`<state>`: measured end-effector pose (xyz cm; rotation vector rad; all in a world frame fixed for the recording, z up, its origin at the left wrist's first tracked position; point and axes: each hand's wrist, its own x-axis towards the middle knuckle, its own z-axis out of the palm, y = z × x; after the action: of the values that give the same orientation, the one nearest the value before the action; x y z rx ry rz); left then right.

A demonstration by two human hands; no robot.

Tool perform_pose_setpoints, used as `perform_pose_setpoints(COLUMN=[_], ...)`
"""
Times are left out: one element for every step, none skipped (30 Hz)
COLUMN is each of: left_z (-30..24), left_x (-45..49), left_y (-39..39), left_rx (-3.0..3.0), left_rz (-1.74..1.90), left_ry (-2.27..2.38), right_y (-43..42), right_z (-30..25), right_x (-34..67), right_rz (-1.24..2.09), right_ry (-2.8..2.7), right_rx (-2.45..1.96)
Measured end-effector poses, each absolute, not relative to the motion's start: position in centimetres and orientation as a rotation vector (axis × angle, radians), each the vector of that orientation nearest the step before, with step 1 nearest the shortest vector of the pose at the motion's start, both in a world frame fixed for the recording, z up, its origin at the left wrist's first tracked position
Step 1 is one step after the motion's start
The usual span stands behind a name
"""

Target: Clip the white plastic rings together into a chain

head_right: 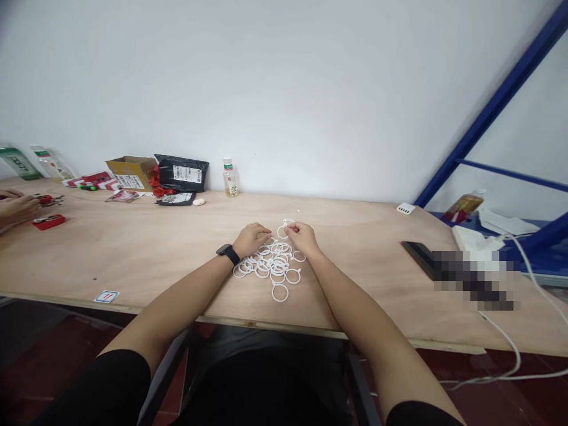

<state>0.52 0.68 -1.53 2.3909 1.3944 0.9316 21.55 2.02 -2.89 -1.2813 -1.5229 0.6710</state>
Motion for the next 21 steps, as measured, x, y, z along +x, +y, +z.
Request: perform_pose_setpoints(left_z=[-1.7,-1.8,-2.0,-2.1,-2.2,-2.3,-2.3,-2.3,-2.3,-2.3,-2.2,-2.2,-2.0,-1.9,-1.7,-1.5,-1.2,-1.0,-0.8,-0.6,-0.5], left_x=[0.4,0.3,0.3,0.2,0.2,0.2,0.3,0.3,0.3,0.4,0.4,0.5,0.5,0.5,0.6,0.6,0.7,0.7,0.7,0.8,0.8], left_y=[0.8,0.8,0.9,0.9,0.9,0.9,1.0,1.0,1.0,0.9,0.9,0.9,0.8,0.7,0.5,0.4,0.3,0.2,0.1,0.0,0.0], left_rx=[2.391,2.385,2.377,2.371,2.366,2.362,2.357,2.351,2.346,2.342,2.339,2.335,2.324,2.305,2.280,2.254,2.232,2.218,2.214,2.218,2.224], left_rz=[0.871,0.811,0.757,0.714,0.682,0.663,0.656,0.659,0.667,0.683,0.705,0.728,0.756,0.796,0.844,0.895,0.944,0.986,1.012,1.028,1.042], left_ry=[1.465,1.532,1.589,1.630,1.653,1.664,1.668,1.668,1.668,1.668,1.667,1.663,1.659,1.654,1.646,1.636,1.626,1.614,1.601,1.586,1.567], right_y=[2.2,2.4,2.5,2.6,2.6,2.6,2.5,2.5,2.4,2.3,2.2,2.0,1.8,1.6,1.4,1.1,0.8,0.6,0.3,0.1,0.0], right_z=[-3.0,-3.1,-3.1,-3.0,-2.9,-2.8,-2.7,-2.6,-2.5,-2.4,-2.4,-2.4,-2.4,-2.4,-2.4,-2.4,-2.4,-2.4,-2.4,-2.4,-2.5], right_x=[21.7,21.9,22.1,22.2,22.4,22.5,22.6,22.7,22.7,22.6,22.5,22.4,22.2,21.9,21.6,21.2,20.9,20.6,20.3,20.1,19.9], right_rz=[0.757,0.844,0.926,0.998,1.053,1.087,1.097,1.092,1.081,1.066,1.049,1.032,1.019,1.010,1.003,1.001,1.003,1.008,1.012,1.012,1.008], right_ry=[-1.447,-1.370,-1.300,-1.240,-1.194,-1.168,-1.159,-1.165,-1.186,-1.217,-1.258,-1.306,-1.355,-1.411,-1.470,-1.527,-1.576,-1.613,-1.638,-1.658,-1.679], right_rx=[-1.309,-1.325,-1.327,-1.318,-1.304,-1.290,-1.280,-1.276,-1.274,-1.273,-1.271,-1.267,-1.258,-1.243,-1.221,-1.197,-1.174,-1.157,-1.146,-1.139,-1.134])
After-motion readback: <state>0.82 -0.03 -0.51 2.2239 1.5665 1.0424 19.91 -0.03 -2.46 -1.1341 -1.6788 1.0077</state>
